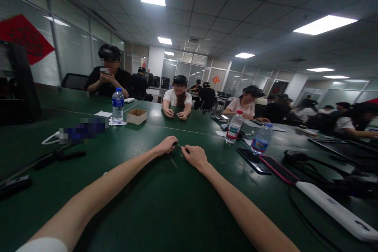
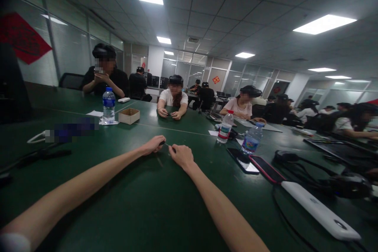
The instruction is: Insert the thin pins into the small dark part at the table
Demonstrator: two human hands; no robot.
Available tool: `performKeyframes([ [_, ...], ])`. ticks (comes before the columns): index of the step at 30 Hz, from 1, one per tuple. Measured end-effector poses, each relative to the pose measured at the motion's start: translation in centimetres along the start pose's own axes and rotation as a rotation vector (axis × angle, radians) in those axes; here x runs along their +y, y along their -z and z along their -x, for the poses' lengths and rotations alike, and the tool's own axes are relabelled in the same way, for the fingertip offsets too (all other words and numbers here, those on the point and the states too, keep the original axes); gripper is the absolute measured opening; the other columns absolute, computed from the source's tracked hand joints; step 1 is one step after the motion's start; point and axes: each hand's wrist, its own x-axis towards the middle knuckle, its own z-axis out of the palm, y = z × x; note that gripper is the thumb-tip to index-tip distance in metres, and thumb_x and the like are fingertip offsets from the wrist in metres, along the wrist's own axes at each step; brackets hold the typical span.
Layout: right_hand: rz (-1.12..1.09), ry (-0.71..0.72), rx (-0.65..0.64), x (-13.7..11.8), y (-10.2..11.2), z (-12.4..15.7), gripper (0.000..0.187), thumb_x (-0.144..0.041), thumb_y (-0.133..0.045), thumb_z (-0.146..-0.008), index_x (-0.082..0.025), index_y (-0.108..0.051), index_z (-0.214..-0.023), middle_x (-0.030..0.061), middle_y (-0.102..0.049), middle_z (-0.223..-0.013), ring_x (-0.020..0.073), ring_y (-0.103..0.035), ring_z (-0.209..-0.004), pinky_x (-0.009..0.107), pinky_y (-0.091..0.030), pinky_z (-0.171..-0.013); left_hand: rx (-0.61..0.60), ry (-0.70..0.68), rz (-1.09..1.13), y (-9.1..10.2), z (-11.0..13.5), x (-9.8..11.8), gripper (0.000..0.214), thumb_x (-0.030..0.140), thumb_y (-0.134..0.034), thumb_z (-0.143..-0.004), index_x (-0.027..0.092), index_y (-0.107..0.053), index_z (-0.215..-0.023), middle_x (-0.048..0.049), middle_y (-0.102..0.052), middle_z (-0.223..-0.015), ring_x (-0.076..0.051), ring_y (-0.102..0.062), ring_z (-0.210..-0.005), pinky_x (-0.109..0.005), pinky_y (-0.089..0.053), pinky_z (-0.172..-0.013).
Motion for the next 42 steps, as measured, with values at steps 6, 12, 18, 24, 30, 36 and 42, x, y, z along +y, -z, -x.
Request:
performKeyframes([
  [6, 0.006, -0.009, -0.009, 0.0, -0.1, 0.0, 0.056, -0.054, -0.019, -0.093, -0.024, -0.066, -0.094, 0.0048, -0.068, -0.088, 0.0148, -0.062, -0.075, 0.023, -0.041, -0.067, -0.027, -0.012, -0.017, 0.1, 0.3, 0.2, 0.029, 0.049, -0.038, -0.082, 0.02, -0.042, -0.082, 0.0071, -0.031, -0.049, -0.007, -0.027, -0.036, -0.017, -0.017, -0.034],
  [12, 0.047, -0.033, 0.003, -0.1, -0.3, -0.2, 0.057, -0.055, -0.019, -0.092, -0.024, -0.066, -0.092, 0.0056, -0.068, -0.087, 0.0169, -0.063, -0.077, 0.024, -0.04, -0.066, -0.03, -0.042, -0.07, -0.1, 0.4, 0.5, 0.029, 0.05, -0.041, -0.082, 0.02, -0.04, -0.08, 0.0074, -0.033, -0.05, -0.006, -0.027, -0.035, -0.016, -0.018, -0.033],
  [18, 0.034, -0.03, -0.004, 0.0, -0.4, -0.4, 0.057, -0.056, -0.019, -0.092, -0.024, -0.066, -0.093, 0.0057, -0.068, -0.086, 0.0158, -0.062, -0.074, 0.023, -0.04, -0.064, -0.032, -0.05, -0.067, -0.2, 0.8, 1.1, 0.027, 0.046, -0.041, -0.083, 0.02, -0.039, -0.078, 0.007, -0.034, -0.051, -0.006, -0.028, -0.035, -0.017, -0.019, -0.034],
  [24, 0.042, -0.007, 0.015, 0.2, -0.5, -0.5, 0.058, -0.056, -0.018, -0.092, -0.024, -0.066, -0.09, 0.0053, -0.068, -0.084, 0.0161, -0.062, -0.072, 0.023, -0.039, -0.063, -0.044, -0.047, -0.053, -0.2, 1.0, 1.4, 0.025, 0.046, -0.041, -0.083, 0.021, -0.038, -0.078, 0.0067, -0.033, -0.05, -0.007, -0.026, -0.035, -0.018, -0.017, -0.034],
  [30, 0.033, 0.005, 0.007, 0.3, -0.5, -0.5, 0.059, -0.056, -0.017, -0.092, -0.023, -0.066, -0.09, 0.0057, -0.068, -0.085, 0.0161, -0.062, -0.073, 0.023, -0.039, -0.063, -0.035, -0.04, -0.05, -0.2, 0.9, 1.3, 0.023, 0.043, -0.04, -0.083, 0.02, -0.04, -0.079, 0.006, -0.034, -0.052, -0.007, -0.028, -0.036, -0.018, -0.018, -0.034],
  [36, 0.016, 0.013, -0.003, 0.2, -0.2, -0.5, 0.058, -0.056, -0.019, -0.092, -0.022, -0.066, -0.091, 0.0057, -0.068, -0.084, 0.0144, -0.062, -0.071, 0.022, -0.039, -0.062, -0.007, -0.043, -0.062, -0.2, 0.7, 1.1, 0.023, 0.042, -0.041, -0.082, 0.02, -0.04, -0.077, 0.0058, -0.034, -0.051, -0.007, -0.028, -0.036, -0.018, -0.018, -0.034],
  [42, 0.039, 0.026, -0.003, 0.3, -0.2, -0.4, 0.057, -0.054, -0.019, -0.093, -0.022, -0.066, -0.091, 0.0061, -0.069, -0.085, 0.0147, -0.062, -0.07, 0.022, -0.039, -0.062, 0.006, -0.017, -0.05, -0.2, 0.8, 1.2, 0.021, 0.04, -0.042, -0.081, 0.02, -0.04, -0.075, 0.0066, -0.032, -0.049, -0.007, -0.028, -0.035, -0.017, -0.018, -0.034],
])
